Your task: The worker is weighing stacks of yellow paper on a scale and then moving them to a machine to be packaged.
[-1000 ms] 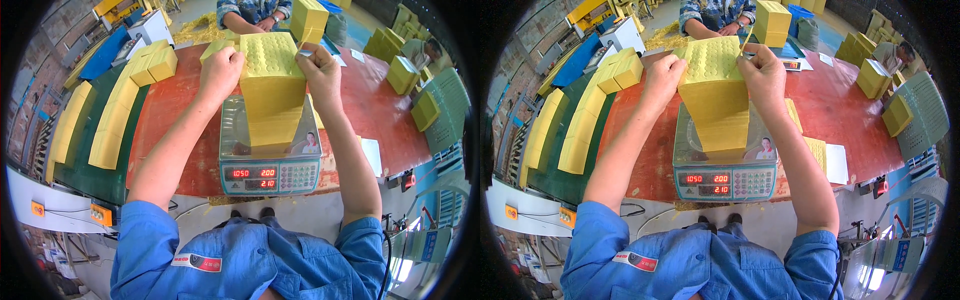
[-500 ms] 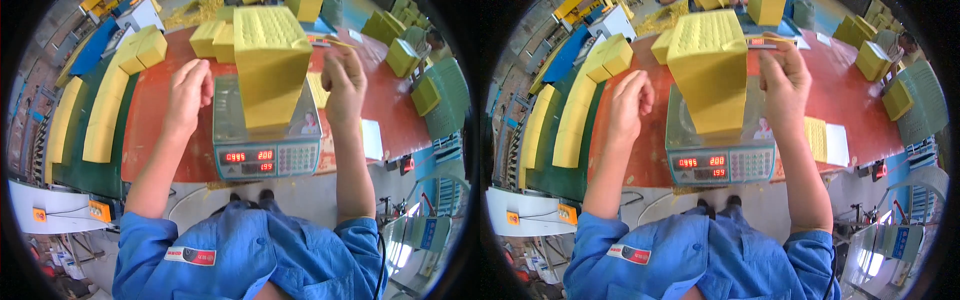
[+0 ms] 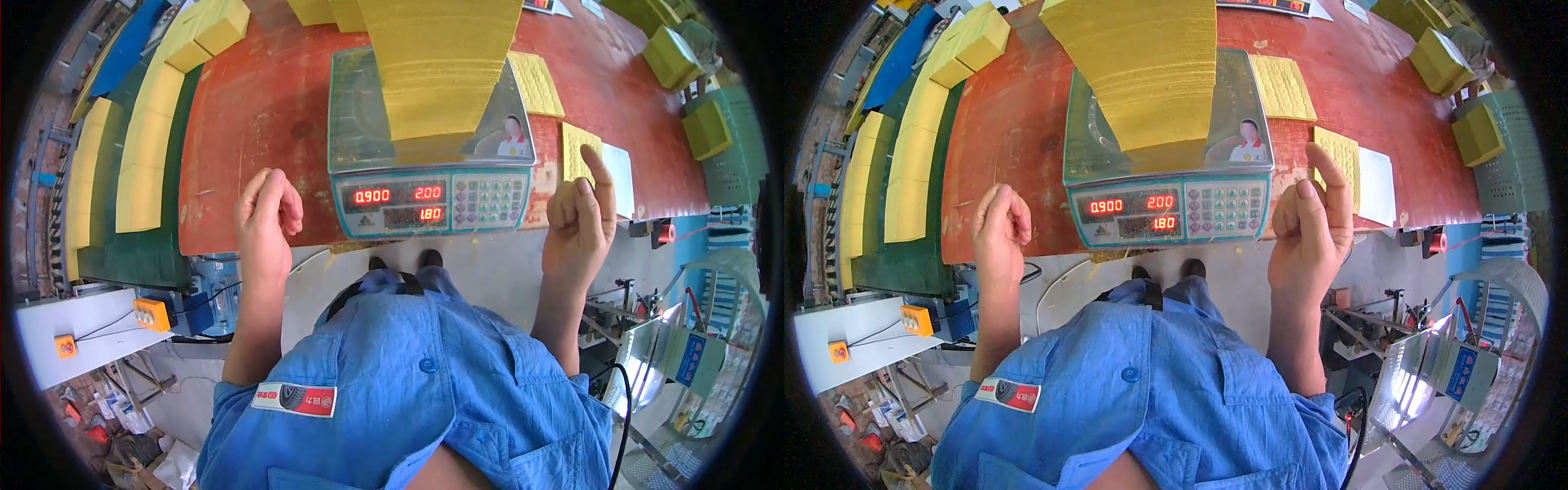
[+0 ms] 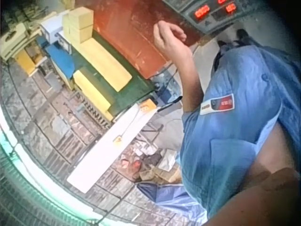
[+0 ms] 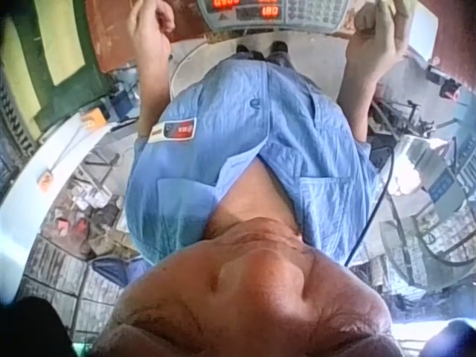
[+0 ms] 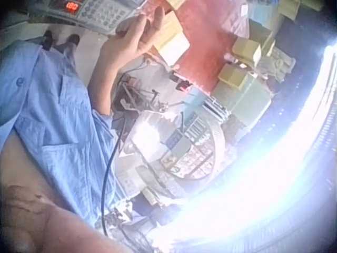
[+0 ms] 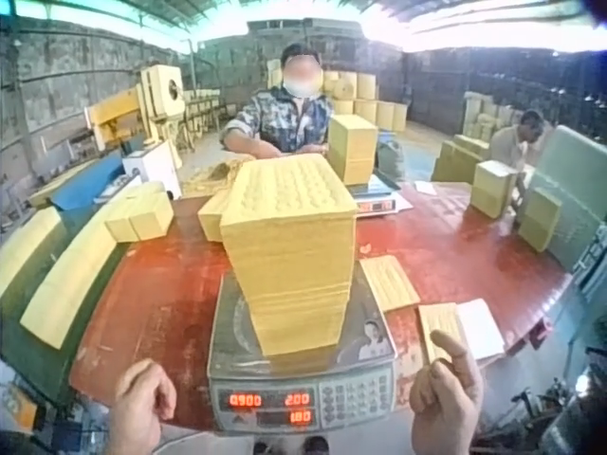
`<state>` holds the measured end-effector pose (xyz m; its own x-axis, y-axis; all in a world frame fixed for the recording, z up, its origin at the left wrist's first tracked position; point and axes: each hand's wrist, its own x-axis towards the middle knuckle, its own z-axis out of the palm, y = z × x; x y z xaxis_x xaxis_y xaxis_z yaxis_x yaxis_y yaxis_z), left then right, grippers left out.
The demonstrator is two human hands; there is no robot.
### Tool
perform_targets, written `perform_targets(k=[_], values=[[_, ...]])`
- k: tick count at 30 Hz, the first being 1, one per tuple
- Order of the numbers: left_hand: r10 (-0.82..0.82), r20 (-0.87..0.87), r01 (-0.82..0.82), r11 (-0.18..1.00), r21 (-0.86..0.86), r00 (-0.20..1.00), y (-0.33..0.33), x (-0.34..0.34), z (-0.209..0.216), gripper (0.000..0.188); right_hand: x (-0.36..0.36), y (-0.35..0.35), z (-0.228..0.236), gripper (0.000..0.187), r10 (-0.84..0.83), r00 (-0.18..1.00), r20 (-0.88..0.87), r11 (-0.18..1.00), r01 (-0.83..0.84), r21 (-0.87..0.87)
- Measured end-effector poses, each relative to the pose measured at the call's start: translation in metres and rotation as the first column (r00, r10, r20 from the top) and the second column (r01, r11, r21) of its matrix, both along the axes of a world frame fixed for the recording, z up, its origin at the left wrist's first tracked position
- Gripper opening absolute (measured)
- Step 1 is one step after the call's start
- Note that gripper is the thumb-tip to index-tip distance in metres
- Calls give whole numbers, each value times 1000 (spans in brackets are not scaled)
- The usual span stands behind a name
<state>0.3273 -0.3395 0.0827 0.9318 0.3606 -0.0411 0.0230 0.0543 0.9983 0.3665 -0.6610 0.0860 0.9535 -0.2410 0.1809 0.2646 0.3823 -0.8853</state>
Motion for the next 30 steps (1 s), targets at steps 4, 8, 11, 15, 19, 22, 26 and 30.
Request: perform_targets(k=[4,8,11,15,19,22,26,30], values=[[4,-1,-4,1000,5,1000,-5,-1,2,35,-4,5,2,40,17,1000,-9,999,-17,40],[-24,32,24,1000,18,999,-7,1,6,33,-4,4,-1,39,31,1000,6,999,-31,39],[-37,41,36,999,28,998,-10,6,9,33,-2,-4,-1,40,43,998,38,998,-45,48],[-59,93,53,996,67,994,7,27,11,29,14,-2,-3,35,40,999,-31,999,-41,-30],[-29,63,43,972,-232,998,0,103,66,66,62,5,-9,29,88,995,-53,983,-95,-156],[-292,70,300,915,-271,954,-4,161,92,68,102,22,-11,33,147,988,35,963,-135,-233],[-394,98,391,789,-474,914,-44,200,90,60,123,41,-35,49,238,971,-8,946,-234,-224],[-411,80,399,789,-467,908,-55,194,95,56,119,60,-31,56,382,923,57,921,-374,-114]])
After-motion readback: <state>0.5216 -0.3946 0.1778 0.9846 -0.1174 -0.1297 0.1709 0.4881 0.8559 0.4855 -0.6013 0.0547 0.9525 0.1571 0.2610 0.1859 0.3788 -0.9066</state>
